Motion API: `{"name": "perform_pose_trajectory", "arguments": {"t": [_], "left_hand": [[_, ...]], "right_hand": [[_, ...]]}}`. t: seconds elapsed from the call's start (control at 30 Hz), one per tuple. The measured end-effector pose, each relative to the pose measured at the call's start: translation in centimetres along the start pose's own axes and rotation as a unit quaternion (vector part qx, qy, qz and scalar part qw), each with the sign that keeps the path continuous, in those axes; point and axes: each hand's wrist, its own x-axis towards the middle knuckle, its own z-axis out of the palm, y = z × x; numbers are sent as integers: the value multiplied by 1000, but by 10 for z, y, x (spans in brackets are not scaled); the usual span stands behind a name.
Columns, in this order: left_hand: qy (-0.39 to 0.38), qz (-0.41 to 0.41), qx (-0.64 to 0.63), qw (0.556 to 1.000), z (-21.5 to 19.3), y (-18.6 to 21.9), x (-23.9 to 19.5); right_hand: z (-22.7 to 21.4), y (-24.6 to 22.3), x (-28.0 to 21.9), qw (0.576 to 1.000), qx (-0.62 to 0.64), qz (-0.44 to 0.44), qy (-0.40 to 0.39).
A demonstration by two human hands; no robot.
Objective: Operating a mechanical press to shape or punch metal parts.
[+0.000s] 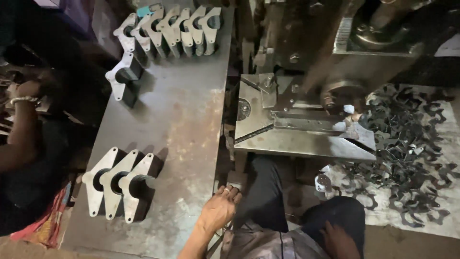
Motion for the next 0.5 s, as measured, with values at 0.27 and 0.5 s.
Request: {"name": "perform_pose_trajectory", "arguments": {"t": [0.27,0.5], "left_hand": [[-12,-10,-44,999,-11,-2,1],[-25,-1,-37,999,6,-6,-1]], "right_hand": [[22,-35,22,966,44,-240,90],[75,-54,32,902,405,-80,-122]]}}
